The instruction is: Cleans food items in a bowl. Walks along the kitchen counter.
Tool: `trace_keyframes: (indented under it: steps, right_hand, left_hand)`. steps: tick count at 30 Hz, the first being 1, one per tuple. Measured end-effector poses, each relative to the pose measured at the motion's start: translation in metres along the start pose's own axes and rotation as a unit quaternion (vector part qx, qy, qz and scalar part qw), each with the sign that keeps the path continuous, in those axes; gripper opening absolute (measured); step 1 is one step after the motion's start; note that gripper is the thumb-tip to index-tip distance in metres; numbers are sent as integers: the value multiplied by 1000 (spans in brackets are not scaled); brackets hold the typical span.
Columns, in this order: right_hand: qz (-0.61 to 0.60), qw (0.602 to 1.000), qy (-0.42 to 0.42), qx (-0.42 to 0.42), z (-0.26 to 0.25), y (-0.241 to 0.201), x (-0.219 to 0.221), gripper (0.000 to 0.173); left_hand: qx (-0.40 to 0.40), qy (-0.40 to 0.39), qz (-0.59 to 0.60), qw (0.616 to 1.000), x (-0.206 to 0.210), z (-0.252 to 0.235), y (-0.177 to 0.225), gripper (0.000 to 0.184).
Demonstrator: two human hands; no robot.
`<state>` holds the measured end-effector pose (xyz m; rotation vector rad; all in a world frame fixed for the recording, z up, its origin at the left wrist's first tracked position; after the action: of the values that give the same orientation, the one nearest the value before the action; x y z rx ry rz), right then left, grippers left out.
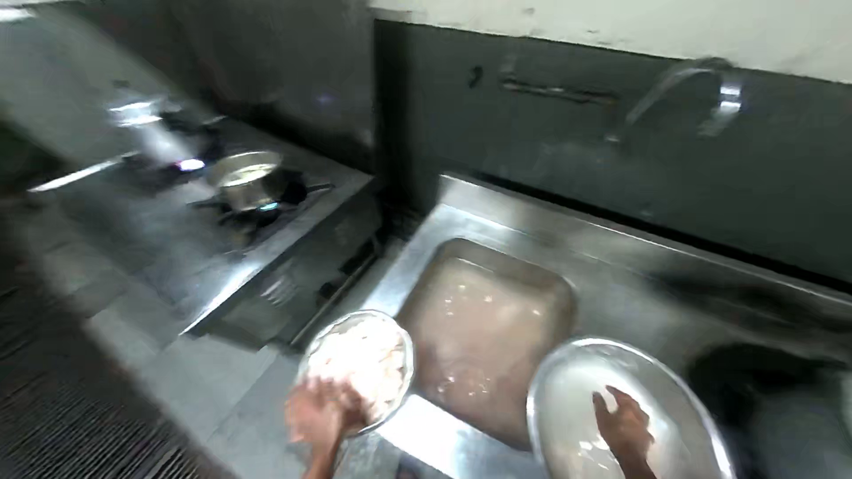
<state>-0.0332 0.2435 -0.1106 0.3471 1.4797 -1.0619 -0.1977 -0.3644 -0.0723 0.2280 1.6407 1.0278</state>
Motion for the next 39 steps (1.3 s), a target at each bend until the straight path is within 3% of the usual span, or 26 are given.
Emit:
trace_keyframes:
  steps: [2, 4, 7, 9, 11, 13, 15, 17, 21, 26, 29, 32, 35, 37, 39]
  right_hand:
    - [30, 996, -59, 58, -26, 53, -13, 62]
    - [-6, 991, -94, 91, -40, 83, -19, 68]
    - [-36, 978, -133, 155, -44, 94, -19, 70]
    - [-43, 971, -161, 173, -41, 94, -8, 74]
    - [-38, 969, -171, 173, -32, 99, 5, 73]
    - [-17, 967, -196, 164, -19, 100, 12, 69]
    - [-10, 966, -212, 145, -1, 99, 17, 65]
    - [-3, 963, -234, 135, 14, 98, 19, 63]
    - [-30, 954, -256, 152, 42, 97, 26, 64]
    - [17, 940, -310, 143, 66, 81, 25, 60]
    - [9, 930, -336, 149, 79, 80, 29, 64]
    - [-60, 921, -334, 190, 90, 69, 26, 52]
    - [-237, 897, -272, 256, 93, 73, 44, 45]
    - [-377, 849, -206, 308, 97, 71, 50, 39]
    - [-491, 778, -159, 358, 104, 69, 53, 35]
  left_hand:
    - [129, 16, 16, 991, -2, 20, 43, 59]
    - [278, -43, 63, 958, 14, 62, 104, 54]
    - [395, -275, 147, 864, 78, 162, 191, 44]
    - [424, -457, 100, 775, 144, 232, 234, 50]
    - [448, -582, -51, 676, 216, 292, 253, 61]
    - [465, -639, -193, 581, 281, 335, 255, 72]
    - [469, -650, -283, 526, 323, 357, 243, 80]
    - [459, -648, -340, 503, 343, 366, 230, 84]
    - [456, -661, -355, 479, 338, 384, 208, 84]
    - [417, -700, -313, 488, 312, 398, 177, 85]
    - [394, -712, -307, 494, 303, 408, 171, 67]
    - [310, -714, -306, 547, 305, 410, 167, 48]
    - [138, -731, -205, 636, 300, 410, 160, 44]
    - [-36, -705, -66, 705, 297, 413, 152, 35]
    - [-153, -656, 1, 739, 289, 418, 153, 40]
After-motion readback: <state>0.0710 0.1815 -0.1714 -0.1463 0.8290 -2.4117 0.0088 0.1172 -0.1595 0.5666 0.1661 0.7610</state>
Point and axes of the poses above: each hand's wrist, its own z-axis away from the middle knuckle, its own x-axis out of the palm, y = z × x, the point moved 7 cm from there along -z, towards the middle knuckle, and after that the axes turned 2 degrees about x, right-handed, at the moved point
